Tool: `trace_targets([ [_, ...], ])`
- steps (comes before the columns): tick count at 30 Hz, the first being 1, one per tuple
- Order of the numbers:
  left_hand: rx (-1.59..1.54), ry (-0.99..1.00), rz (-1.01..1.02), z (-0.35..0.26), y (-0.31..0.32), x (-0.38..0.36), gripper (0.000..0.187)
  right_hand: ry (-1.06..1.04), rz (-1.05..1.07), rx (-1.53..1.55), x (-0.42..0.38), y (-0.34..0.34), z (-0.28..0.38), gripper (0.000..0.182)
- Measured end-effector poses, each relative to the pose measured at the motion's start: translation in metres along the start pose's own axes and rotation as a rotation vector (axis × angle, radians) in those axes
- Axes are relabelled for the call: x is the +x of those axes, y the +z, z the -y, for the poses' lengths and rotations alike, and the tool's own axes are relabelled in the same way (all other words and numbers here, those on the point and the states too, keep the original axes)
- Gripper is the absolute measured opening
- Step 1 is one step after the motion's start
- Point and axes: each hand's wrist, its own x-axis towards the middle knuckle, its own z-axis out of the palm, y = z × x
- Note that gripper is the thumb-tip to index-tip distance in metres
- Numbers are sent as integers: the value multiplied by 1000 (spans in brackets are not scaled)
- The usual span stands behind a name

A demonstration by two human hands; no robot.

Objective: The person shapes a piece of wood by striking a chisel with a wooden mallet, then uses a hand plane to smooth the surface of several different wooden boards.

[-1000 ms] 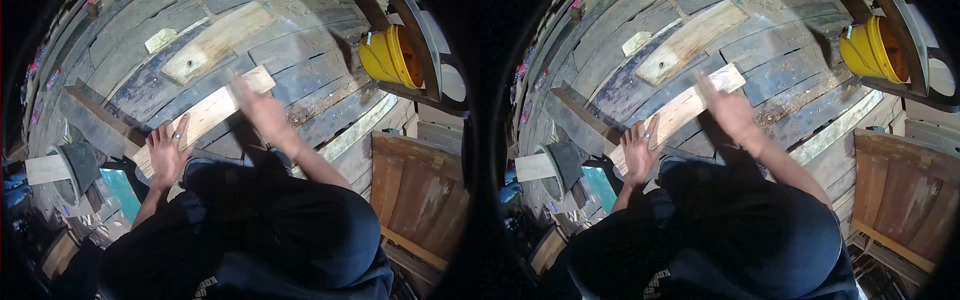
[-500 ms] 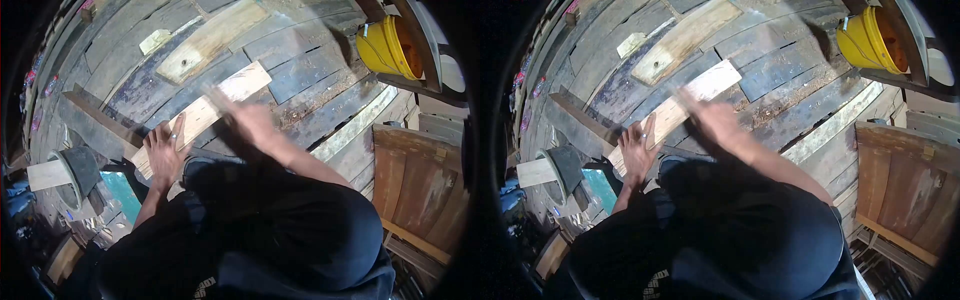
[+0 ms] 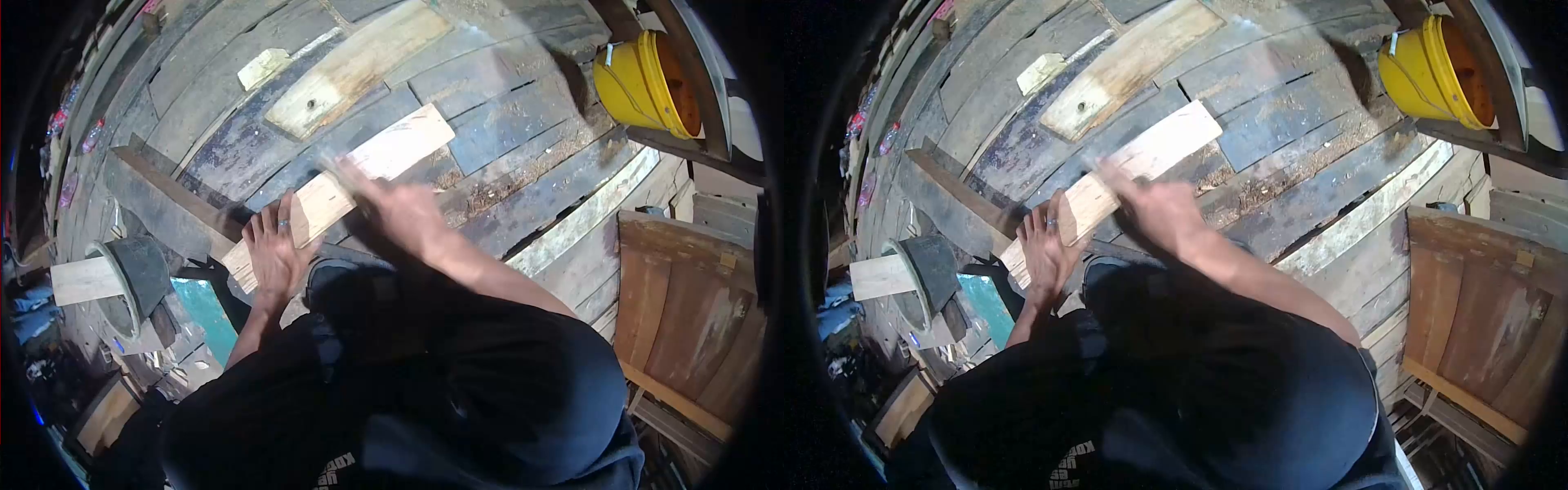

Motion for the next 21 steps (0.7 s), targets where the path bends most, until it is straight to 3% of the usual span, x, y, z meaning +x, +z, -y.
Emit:
trace_targets([
  [1,19,-2,6,0,0,-1,100,-78,-66,27,-8,2,12,76],
  [2,4,0,26,1,-1,0,97,-83,58,69,-4,4,2,77],
  [4,-14,1,13,-1,-2,-2,97,52,34,36,0,-16,-27,76],
  [5,-39,7,-13,0,-3,-1,97,46,-167,4,7,-7,-54,79],
  [7,-44,2,-40,3,0,0,97,380,-69,-133,22,-25,-96,77],
  [11,-53,-16,-21,-1,1,2,100,303,-67,-127,23,-30,-80,83],
  [12,-55,-33,8,-1,1,2,100,87,-42,-209,20,-30,-53,86],
  [13,-54,-54,37,-1,-1,2,100,87,-41,-205,12,-19,-29,86],
  [15,-46,-80,110,-5,-7,4,100,-26,43,67,-2,2,4,85],
  [17,-40,-86,100,-4,-8,2,100,-64,-17,100,-4,3,-8,84],
  [18,-63,-81,100,-4,-9,2,100,-8,38,123,3,0,-25,82],
  [20,-66,-60,54,0,-4,0,100,224,-138,5,15,-10,-66,75],
  [21,-73,-29,10,0,-2,0,101,387,-55,-58,21,-31,-79,77],
])
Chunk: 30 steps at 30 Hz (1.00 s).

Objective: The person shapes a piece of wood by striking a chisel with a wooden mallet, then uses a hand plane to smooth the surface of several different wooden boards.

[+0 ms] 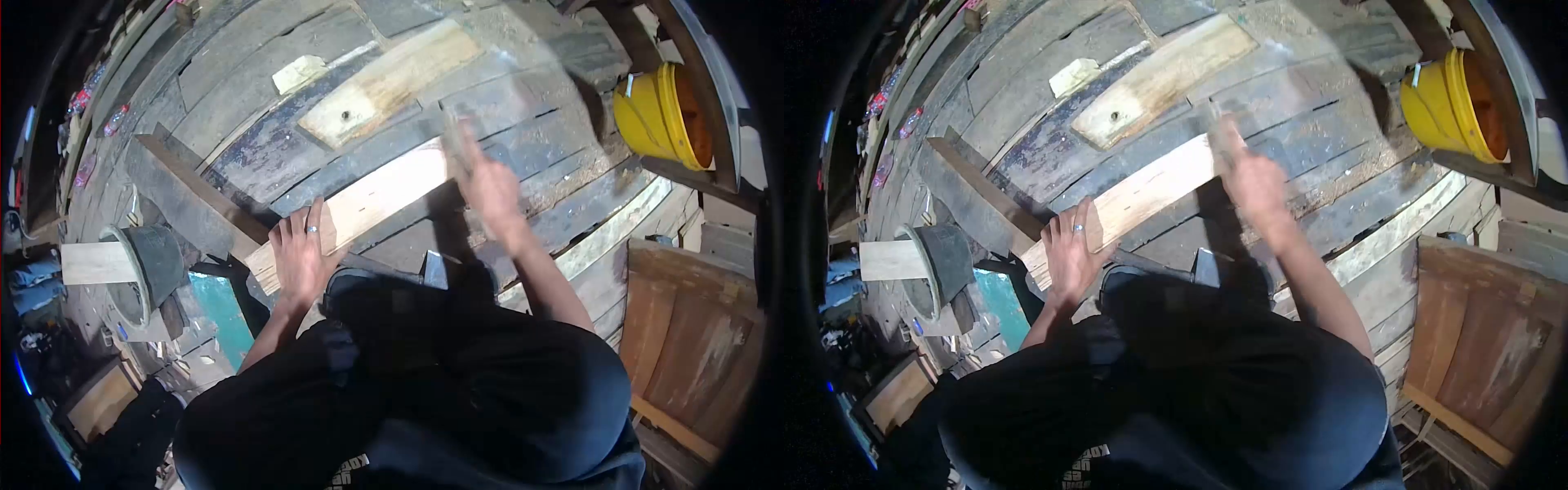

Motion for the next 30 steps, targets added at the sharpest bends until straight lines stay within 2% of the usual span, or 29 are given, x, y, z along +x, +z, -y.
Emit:
trace_targets([
  [2,-2,0,-28,-2,0,1,101,14,-42,-32,14,-6,-16,75],
  [4,-14,11,-28,1,3,1,101,-109,-58,-9,4,7,7,75],
  [5,-15,14,-20,1,3,-1,101,-205,-16,30,-12,13,26,77],
  [6,-10,7,-13,0,2,0,101,-252,216,-37,-26,2,55,79],
  [7,-5,0,-4,0,1,0,101,-395,51,149,-50,29,62,79],
  [8,-3,1,13,0,1,-1,101,-527,-98,150,-61,45,65,78],
  [10,27,-10,13,-1,-1,-1,101,-461,63,163,-59,27,61,76],
  [12,32,-9,14,-2,-2,-1,101,-244,138,17,-43,-6,45,75],
  [13,19,8,-8,-1,0,-2,101,-192,-93,86,-32,16,20,75],
  [14,6,20,-35,0,1,-2,102,-146,-187,45,-20,17,5,76],
  [16,17,8,-40,0,1,-1,102,-18,-62,-20,-5,1,-4,78],
  [18,7,25,-55,-2,1,0,102,-42,4,53,-10,5,14,79],
  [19,34,-22,33,-5,-4,-1,99,-190,-41,102,-24,18,27,80],
  [20,32,-10,44,-5,-3,-2,99,-274,92,20,-39,10,52,78],
  [21,17,3,15,-4,-2,-1,99,-410,85,193,-55,35,60,74],
  [22,3,12,-10,-3,-1,-1,99,-494,-41,120,-67,35,72,72],
  [24,-2,28,-13,-1,0,-3,99,-441,39,168,-55,26,55,74],
  [25,13,25,-20,0,2,-4,100,-297,67,52,-38,16,46,75],
  [26,27,18,-39,0,2,-3,101,-202,-113,82,-25,18,23,73],
  [28,13,23,-53,-2,1,-2,101,33,-22,-52,4,4,-15,78],
  [30,21,20,-34,-2,-1,-2,101,81,-19,-32,13,-1,-27,78],
])
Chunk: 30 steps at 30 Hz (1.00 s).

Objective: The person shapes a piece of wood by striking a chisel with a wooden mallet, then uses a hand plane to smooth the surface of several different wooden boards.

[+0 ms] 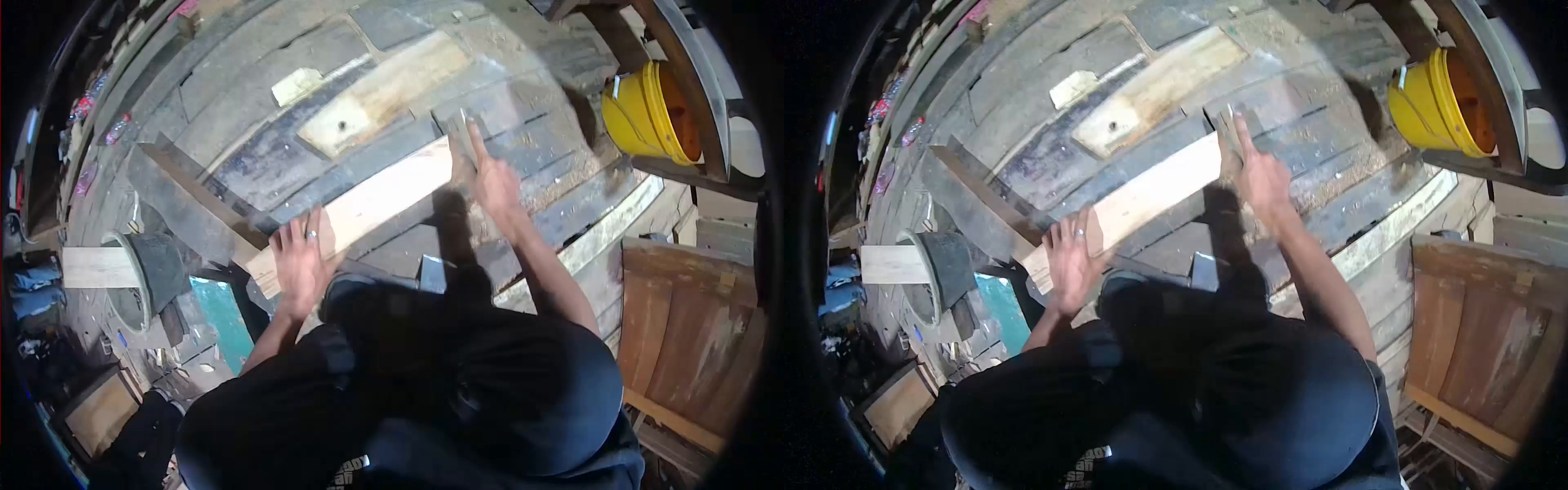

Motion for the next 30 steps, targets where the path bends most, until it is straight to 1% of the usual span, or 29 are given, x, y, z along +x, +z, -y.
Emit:
trace_targets([
  [2,-6,1,-32,0,-1,3,101,-153,-6,100,-19,7,28,79],
  [4,-21,11,-32,-1,0,1,101,-241,298,34,-50,21,71,77],
  [6,-1,9,-22,1,3,-1,101,-494,39,205,-83,30,86,78],
  [7,-14,2,2,2,2,-1,101,-533,40,245,-78,32,78,77],
  [8,-3,-3,8,2,3,-2,102,-466,34,255,-70,26,69,77],
  [10,-9,-7,10,2,3,-1,101,-174,35,83,-41,11,43,78],
  [12,-14,-4,1,2,5,0,100,-126,-101,-25,-18,7,11,78],
  [14,-19,3,-6,2,3,0,99,-121,-151,-22,-10,5,4,78],
  [16,-5,-19,28,0,2,0,100,-196,1,57,-28,10,32,79],
  [18,10,4,29,3,6,-2,102,-404,152,79,-68,13,66,79],
  [20,47,29,-6,7,10,-3,104,-533,69,113,-91,35,81,81],
  [21,63,28,11,9,12,-3,105,-553,2,231,-86,36,72,80],
  [22,66,31,24,10,12,-5,105,-464,85,174,-77,22,64,81],
  [23,64,27,17,9,12,-5,106,-351,66,123,-61,16,47,81],
  [24,60,22,4,8,11,-3,107,-259,-7,7,-46,-4,43,81],
  [25,42,35,-8,8,10,-3,106,-110,10,-78,-28,-6,26,81],
  [26,41,34,-18,8,9,-3,106,-132,-65,-51,-16,-3,3,80],
  [28,44,28,-1,7,10,-2,105,-65,-12,-60,-9,-10,2,72],
  [30,36,23,4,6,11,0,104,-355,22,-24,-34,6,34,72],
])
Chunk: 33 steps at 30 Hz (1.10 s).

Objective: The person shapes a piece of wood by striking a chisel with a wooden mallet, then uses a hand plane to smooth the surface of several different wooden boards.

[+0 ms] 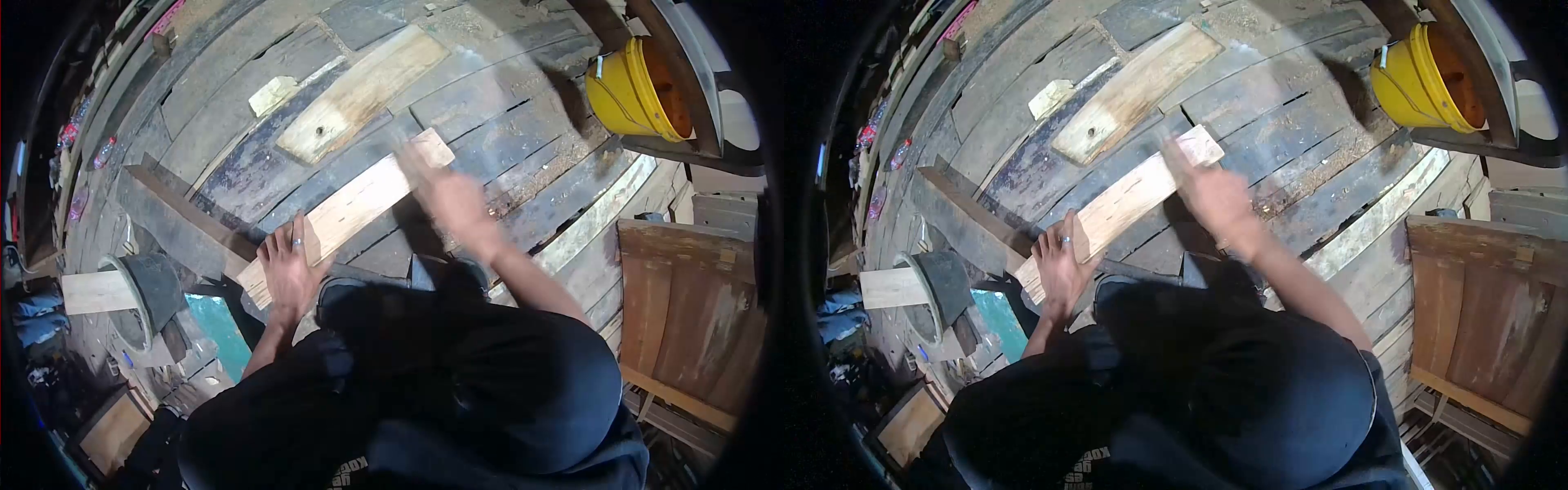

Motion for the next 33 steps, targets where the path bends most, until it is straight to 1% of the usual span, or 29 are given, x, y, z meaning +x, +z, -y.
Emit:
trace_targets([
  [2,-2,-19,11,-1,-2,0,104,-80,50,222,-22,12,52,72],
  [3,-3,4,-13,0,0,-1,104,-81,59,231,-23,15,53,72],
  [5,10,5,20,2,-1,-3,104,-165,6,283,-28,18,56,74],
  [6,13,4,21,1,-2,-2,104,-109,-6,237,-22,11,42,73],
  [7,22,1,-1,-1,-3,-1,104,11,42,115,-13,-4,32,73],
  [8,22,-4,-7,-2,-5,-2,104,169,-33,124,-5,-4,11,74],
  [9,15,-16,10,-3,-5,-1,104,212,-99,55,3,8,-15,77],
  [10,11,-33,27,-5,-6,1,104,295,-21,-3,11,-3,-25,79],
  [11,1,-57,63,-6,-7,1,104,287,-44,-6,12,-7,-31,80],
  [13,-18,-56,57,-7,-8,3,104,244,-71,7,20,-6,-18,82],
  [14,-41,-43,68,-5,-8,1,103,151,-27,50,12,0,5,81],
  [15,-42,-5,-17,-5,-7,1,100,64,27,96,-1,8,26,80],
  [16,-17,-38,-8,-7,-10,3,100,31,38,120,-12,14,43,80],
  [18,-25,-32,-9,-10,-16,3,100,-192,-36,161,-27,24,69,72],
  [19,-8,-45,0,-7,-14,1,100,-160,-20,180,-25,23,66,70],
  [20,-27,-24,1,-6,-12,2,100,-126,-14,190,-19,15,52,68],
  [21,-53,-6,2,-4,-11,1,99,-22,46,23,-8,10,37,67],
  [22,-54,-11,0,-4,-13,-1,99,57,1,94,-1,5,19,73],
  [23,-64,-18,17,-4,-14,1,99,77,-72,26,7,2,-8,72],
  [24,-75,-29,34,-6,-15,3,99,228,-9,-12,20,0,-33,70],
  [25,-81,-45,71,-6,-17,4,99,284,38,-105,27,7,-76,71],
  [26,-75,-61,58,-6,-17,5,99,332,33,8,26,-6,-92,71],
  [27,-84,-37,35,-5,-16,5,98,373,37,127,22,-16,-104,71],
  [28,-90,-18,19,-5,-19,4,97,314,-67,126,17,-16,-100,64],
  [29,-97,-8,62,-4,-23,3,97,390,-67,239,6,-21,-94,67],
  [30,-103,3,54,1,-17,0,96,248,-209,283,-3,33,-148,69],
  [31,-128,10,50,1,-20,-3,95,202,-255,298,-14,34,-136,73],
  [32,-151,19,38,3,-24,-4,95,149,-271,281,-23,56,-148,78],
  [33,-138,-6,31,9,-27,-9,95,262,-180,281,-34,49,-130,82],
])
